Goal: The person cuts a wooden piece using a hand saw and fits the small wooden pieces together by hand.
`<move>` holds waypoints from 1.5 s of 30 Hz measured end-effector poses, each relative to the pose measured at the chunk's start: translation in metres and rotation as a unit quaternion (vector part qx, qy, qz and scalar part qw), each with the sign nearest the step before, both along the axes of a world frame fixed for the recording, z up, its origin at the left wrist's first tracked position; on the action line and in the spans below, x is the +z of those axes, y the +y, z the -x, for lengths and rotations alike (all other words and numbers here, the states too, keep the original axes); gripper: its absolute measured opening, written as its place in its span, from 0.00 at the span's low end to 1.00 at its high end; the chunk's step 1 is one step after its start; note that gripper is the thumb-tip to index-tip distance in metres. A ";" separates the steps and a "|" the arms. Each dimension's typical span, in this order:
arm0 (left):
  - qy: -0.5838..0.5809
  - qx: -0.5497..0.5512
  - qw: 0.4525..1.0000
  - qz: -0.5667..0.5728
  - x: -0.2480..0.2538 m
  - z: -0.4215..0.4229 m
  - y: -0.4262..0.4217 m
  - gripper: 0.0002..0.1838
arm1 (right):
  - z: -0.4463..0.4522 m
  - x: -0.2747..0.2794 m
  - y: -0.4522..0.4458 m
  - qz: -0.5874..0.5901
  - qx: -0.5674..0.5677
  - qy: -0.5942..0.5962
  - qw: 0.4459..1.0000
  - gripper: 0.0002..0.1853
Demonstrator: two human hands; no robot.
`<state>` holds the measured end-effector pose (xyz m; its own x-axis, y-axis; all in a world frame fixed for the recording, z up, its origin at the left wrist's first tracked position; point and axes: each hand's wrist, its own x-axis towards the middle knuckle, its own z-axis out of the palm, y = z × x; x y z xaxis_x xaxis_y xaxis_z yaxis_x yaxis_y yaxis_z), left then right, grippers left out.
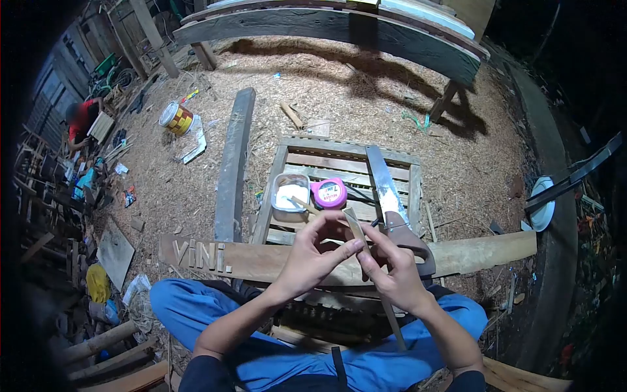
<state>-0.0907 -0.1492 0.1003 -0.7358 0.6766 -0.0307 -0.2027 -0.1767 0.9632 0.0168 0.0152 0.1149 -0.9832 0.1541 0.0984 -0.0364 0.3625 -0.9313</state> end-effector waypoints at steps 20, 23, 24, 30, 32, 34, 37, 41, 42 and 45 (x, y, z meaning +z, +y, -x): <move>0.203 0.047 0.976 0.069 -0.002 -0.011 0.018 0.28 | -0.023 -0.004 0.004 -0.155 -0.082 0.128 0.976 0.25; 0.187 0.051 0.979 0.063 -0.006 -0.017 0.022 0.29 | -0.026 -0.004 0.004 -0.178 -0.096 0.123 0.971 0.25; 0.169 0.060 0.982 0.051 -0.007 -0.020 0.023 0.29 | -0.028 -0.001 0.004 -0.178 -0.097 0.123 0.972 0.25; 0.122 0.054 0.991 0.024 -0.011 -0.025 0.025 0.28 | -0.035 0.002 0.005 -0.175 -0.095 0.105 0.974 0.26; 0.115 0.048 0.992 0.023 -0.010 -0.026 0.025 0.28 | -0.035 0.000 0.004 -0.186 -0.121 0.153 0.963 0.25; 0.098 0.041 0.994 0.007 -0.013 -0.028 0.024 0.27 | -0.036 -0.001 0.003 -0.182 -0.125 0.160 0.962 0.25; 0.063 0.039 0.997 0.006 -0.011 -0.032 0.024 0.24 | -0.041 -0.001 0.004 -0.194 -0.119 0.154 0.962 0.27; 0.007 0.046 0.999 -0.027 -0.009 -0.034 0.024 0.19 | -0.044 -0.001 0.002 -0.233 -0.105 0.152 0.955 0.27; 0.005 0.039 0.998 -0.054 -0.004 -0.034 0.024 0.17 | -0.043 -0.001 0.001 -0.233 -0.104 0.153 0.955 0.27; 0.022 0.044 0.996 -0.076 -0.002 -0.029 0.017 0.15 | -0.039 0.001 0.000 -0.225 -0.105 0.201 0.948 0.27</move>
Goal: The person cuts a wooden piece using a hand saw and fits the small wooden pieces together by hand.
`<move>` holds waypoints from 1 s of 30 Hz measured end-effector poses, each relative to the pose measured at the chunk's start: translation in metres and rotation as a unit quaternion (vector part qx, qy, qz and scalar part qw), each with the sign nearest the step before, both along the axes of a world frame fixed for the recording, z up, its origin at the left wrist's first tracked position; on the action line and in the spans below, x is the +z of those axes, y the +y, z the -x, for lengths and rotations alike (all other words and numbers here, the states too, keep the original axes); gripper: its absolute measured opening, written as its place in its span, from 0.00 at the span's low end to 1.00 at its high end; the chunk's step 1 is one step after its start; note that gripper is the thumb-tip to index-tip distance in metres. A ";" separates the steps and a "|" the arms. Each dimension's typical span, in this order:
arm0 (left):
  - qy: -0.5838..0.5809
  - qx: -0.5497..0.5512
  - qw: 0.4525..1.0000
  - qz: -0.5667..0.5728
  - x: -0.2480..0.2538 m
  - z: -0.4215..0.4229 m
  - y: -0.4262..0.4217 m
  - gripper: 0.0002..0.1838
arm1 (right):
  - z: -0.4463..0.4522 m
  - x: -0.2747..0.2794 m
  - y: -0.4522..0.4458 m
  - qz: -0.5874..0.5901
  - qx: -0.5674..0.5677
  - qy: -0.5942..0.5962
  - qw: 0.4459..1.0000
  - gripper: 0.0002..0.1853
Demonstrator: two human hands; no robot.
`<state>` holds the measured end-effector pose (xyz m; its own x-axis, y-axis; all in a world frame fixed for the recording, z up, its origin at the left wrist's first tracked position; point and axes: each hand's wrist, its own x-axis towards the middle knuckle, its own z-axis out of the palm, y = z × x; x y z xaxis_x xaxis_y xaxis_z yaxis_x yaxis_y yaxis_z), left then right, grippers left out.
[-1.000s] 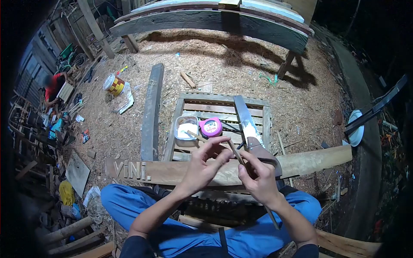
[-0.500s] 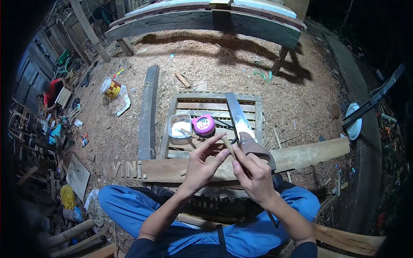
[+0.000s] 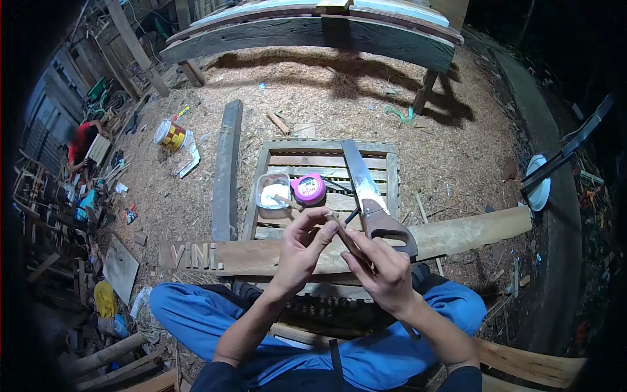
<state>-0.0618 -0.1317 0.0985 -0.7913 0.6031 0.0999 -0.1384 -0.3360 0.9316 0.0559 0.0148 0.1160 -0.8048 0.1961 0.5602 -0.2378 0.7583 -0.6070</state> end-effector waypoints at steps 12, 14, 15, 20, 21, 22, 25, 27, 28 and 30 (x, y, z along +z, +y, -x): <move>0.131 0.006 0.991 -0.026 0.029 -0.014 -0.010 0.12 | 0.003 0.002 0.013 -0.039 0.034 0.067 0.996 0.21; 0.157 0.005 0.987 -0.020 0.028 -0.015 -0.008 0.13 | -0.001 0.002 0.021 -0.106 0.004 0.077 0.991 0.19; 0.155 0.006 0.988 -0.022 0.028 -0.016 -0.007 0.13 | -0.003 0.000 0.023 -0.108 0.004 0.075 0.991 0.19; 0.166 -0.020 0.986 -0.014 0.027 -0.024 -0.002 0.14 | -0.016 -0.001 0.032 -0.140 -0.011 0.119 0.983 0.21; 0.163 -0.022 0.986 -0.016 0.027 -0.025 0.000 0.14 | -0.019 0.002 0.034 -0.146 -0.010 0.123 0.981 0.21; 0.171 -0.031 0.985 -0.013 0.028 -0.026 0.000 0.15 | -0.023 0.003 0.036 -0.147 -0.011 0.121 0.982 0.21; 0.193 -0.042 0.980 -0.012 0.032 -0.030 0.004 0.17 | -0.032 0.005 0.044 -0.197 -0.029 0.123 0.972 0.21; 0.208 -0.043 0.977 -0.013 0.033 -0.032 0.006 0.18 | -0.035 0.007 0.048 -0.235 -0.031 0.146 0.961 0.21; 0.208 -0.040 0.977 -0.024 0.032 -0.033 0.008 0.19 | -0.036 0.008 0.048 -0.235 -0.031 0.145 0.960 0.21; 0.207 -0.036 0.977 -0.036 0.030 -0.034 0.010 0.20 | -0.036 0.011 0.047 -0.261 -0.046 0.161 0.951 0.20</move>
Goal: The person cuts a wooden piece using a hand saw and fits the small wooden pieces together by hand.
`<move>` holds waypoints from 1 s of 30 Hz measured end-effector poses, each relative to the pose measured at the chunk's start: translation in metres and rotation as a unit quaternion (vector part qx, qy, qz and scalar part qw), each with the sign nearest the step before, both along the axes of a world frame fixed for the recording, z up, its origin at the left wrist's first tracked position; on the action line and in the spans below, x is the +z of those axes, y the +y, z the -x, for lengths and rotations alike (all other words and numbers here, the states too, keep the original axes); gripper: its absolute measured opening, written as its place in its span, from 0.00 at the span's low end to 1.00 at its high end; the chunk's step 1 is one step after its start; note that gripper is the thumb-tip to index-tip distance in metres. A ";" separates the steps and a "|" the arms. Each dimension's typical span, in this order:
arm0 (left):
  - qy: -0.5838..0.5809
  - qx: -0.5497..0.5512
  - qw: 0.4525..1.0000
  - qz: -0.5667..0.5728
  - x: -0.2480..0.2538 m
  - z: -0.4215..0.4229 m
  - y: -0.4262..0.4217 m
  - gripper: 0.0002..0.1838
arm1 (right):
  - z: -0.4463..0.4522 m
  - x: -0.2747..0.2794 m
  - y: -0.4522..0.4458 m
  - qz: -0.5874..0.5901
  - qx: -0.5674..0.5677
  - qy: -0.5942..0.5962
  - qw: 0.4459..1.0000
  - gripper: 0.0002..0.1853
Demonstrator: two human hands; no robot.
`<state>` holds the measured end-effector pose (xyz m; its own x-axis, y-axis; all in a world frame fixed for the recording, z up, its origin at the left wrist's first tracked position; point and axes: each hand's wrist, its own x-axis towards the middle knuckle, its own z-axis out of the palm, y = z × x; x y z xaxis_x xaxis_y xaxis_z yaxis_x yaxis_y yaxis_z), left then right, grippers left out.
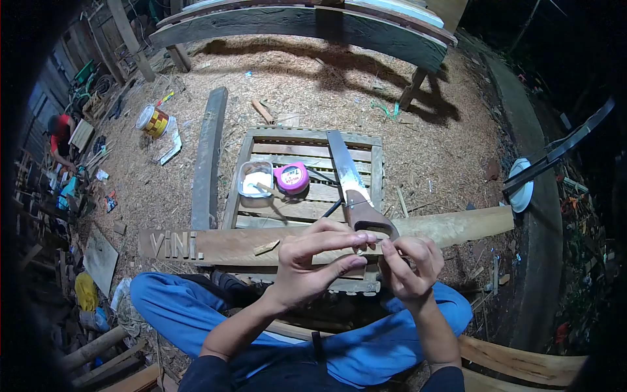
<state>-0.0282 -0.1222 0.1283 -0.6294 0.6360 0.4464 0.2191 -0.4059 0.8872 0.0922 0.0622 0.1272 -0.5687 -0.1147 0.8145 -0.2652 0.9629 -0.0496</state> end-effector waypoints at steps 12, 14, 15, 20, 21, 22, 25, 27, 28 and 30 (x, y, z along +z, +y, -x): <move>0.005 0.014 1.000 0.003 0.001 0.003 -0.010 0.20 | 0.021 -0.001 -0.002 0.014 0.012 0.029 0.999 0.20; 0.020 0.022 1.000 -0.004 0.000 0.005 -0.012 0.18 | 0.023 0.001 -0.003 0.025 0.026 0.022 0.999 0.21; 0.020 0.025 0.999 -0.005 0.000 0.005 -0.013 0.18 | 0.024 0.001 -0.004 0.029 0.032 0.018 0.999 0.22; -0.001 0.036 0.999 -0.023 0.001 0.007 -0.014 0.19 | 0.034 0.001 -0.008 0.049 0.049 0.015 0.997 0.22; -0.001 0.036 0.999 -0.023 0.001 0.007 -0.014 0.19 | 0.036 0.001 -0.008 0.054 0.052 0.014 0.997 0.22; 0.007 0.045 0.999 -0.027 0.002 0.007 -0.014 0.19 | 0.037 0.001 -0.008 0.059 0.056 0.013 0.997 0.22; 0.033 0.066 0.997 -0.025 0.004 0.008 -0.014 0.19 | 0.043 0.001 -0.010 0.091 0.068 0.018 0.993 0.20; 0.051 0.076 0.996 -0.019 0.007 0.007 -0.014 0.19 | 0.046 0.001 -0.010 0.100 0.072 0.017 0.992 0.20; 0.053 0.093 0.994 -0.013 0.009 0.005 -0.013 0.19 | 0.046 0.001 -0.011 0.109 0.075 0.015 0.991 0.20; 0.056 0.110 0.992 -0.007 0.013 0.005 -0.012 0.18 | 0.046 0.002 -0.011 0.113 0.068 0.010 0.991 0.20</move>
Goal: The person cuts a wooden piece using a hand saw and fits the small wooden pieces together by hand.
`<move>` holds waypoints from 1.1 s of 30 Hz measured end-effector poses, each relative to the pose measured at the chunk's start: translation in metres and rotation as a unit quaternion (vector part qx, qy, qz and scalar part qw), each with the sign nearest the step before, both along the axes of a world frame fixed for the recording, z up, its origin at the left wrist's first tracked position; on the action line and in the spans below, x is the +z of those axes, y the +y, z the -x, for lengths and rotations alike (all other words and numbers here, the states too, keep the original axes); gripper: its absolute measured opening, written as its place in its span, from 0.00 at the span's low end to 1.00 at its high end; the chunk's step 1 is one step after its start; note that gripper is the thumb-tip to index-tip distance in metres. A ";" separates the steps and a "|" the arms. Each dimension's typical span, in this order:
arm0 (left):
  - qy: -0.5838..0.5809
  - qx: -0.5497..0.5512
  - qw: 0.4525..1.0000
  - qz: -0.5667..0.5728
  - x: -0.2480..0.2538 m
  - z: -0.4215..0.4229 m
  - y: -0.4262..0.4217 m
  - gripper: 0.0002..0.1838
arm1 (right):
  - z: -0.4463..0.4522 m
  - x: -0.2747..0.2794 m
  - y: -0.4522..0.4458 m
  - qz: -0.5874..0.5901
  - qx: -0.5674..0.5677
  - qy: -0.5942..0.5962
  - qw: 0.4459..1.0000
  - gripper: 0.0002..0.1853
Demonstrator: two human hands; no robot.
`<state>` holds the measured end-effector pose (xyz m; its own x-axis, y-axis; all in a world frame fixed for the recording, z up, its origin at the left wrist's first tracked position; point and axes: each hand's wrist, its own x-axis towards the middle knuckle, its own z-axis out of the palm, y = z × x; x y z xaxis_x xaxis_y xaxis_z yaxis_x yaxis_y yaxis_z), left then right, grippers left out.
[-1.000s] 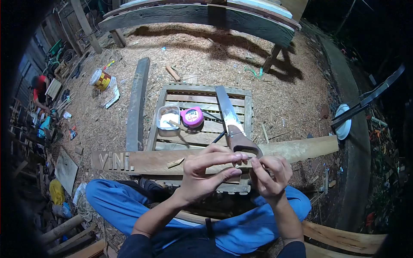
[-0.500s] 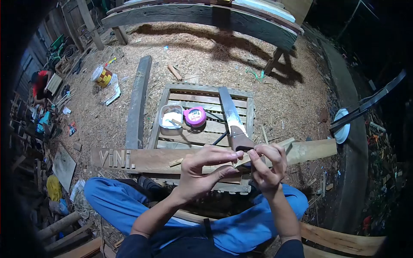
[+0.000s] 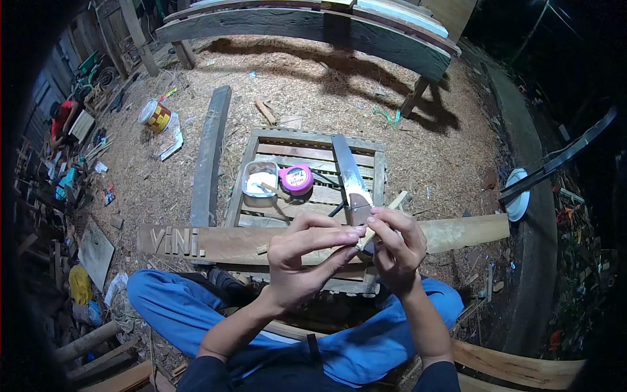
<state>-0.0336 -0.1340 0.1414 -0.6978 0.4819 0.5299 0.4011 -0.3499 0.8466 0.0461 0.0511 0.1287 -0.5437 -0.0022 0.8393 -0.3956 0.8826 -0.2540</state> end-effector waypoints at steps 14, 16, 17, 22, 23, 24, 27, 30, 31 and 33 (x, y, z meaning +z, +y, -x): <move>0.204 0.099 0.973 0.032 0.008 0.000 0.014 0.22 | -0.001 0.000 0.007 0.016 -0.005 -0.004 1.000 0.17; 0.197 0.108 0.974 0.036 0.009 -0.003 0.015 0.19 | -0.001 0.000 0.007 0.024 -0.001 -0.003 1.000 0.15; 0.191 0.119 0.974 0.039 0.011 -0.004 0.015 0.18 | -0.002 0.001 0.006 0.025 -0.001 -0.004 1.000 0.15; 0.209 0.159 0.962 0.068 0.016 -0.005 0.011 0.17 | -0.003 0.004 0.004 0.006 -0.016 -0.014 1.000 0.13; 0.211 0.165 0.961 0.072 0.016 -0.006 0.010 0.17 | -0.003 0.004 0.003 0.006 -0.015 -0.014 1.000 0.13; 0.210 0.166 0.961 0.073 0.015 -0.006 0.010 0.17 | -0.002 0.004 0.002 0.003 -0.016 -0.013 1.000 0.13; 0.192 0.171 0.965 0.059 0.012 -0.004 0.012 0.15 | 0.000 0.005 -0.001 -0.003 -0.024 -0.015 1.000 0.14; 0.117 0.139 0.983 0.034 0.004 0.001 0.016 0.18 | 0.002 0.008 -0.002 -0.013 -0.028 -0.013 0.999 0.16; 0.117 0.141 0.983 0.032 0.001 0.003 0.019 0.18 | 0.004 0.011 -0.002 -0.020 -0.027 -0.009 0.999 0.17; 0.037 0.058 0.997 -0.029 0.000 0.006 0.025 0.17 | 0.006 0.020 -0.003 -0.030 -0.025 0.008 0.999 0.18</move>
<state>-0.0400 -0.1089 0.1411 -0.7056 0.3671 0.6061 0.5016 -0.3455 0.7931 0.0400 0.0484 0.1489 -0.5312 -0.0259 0.8469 -0.3549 0.9144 -0.1946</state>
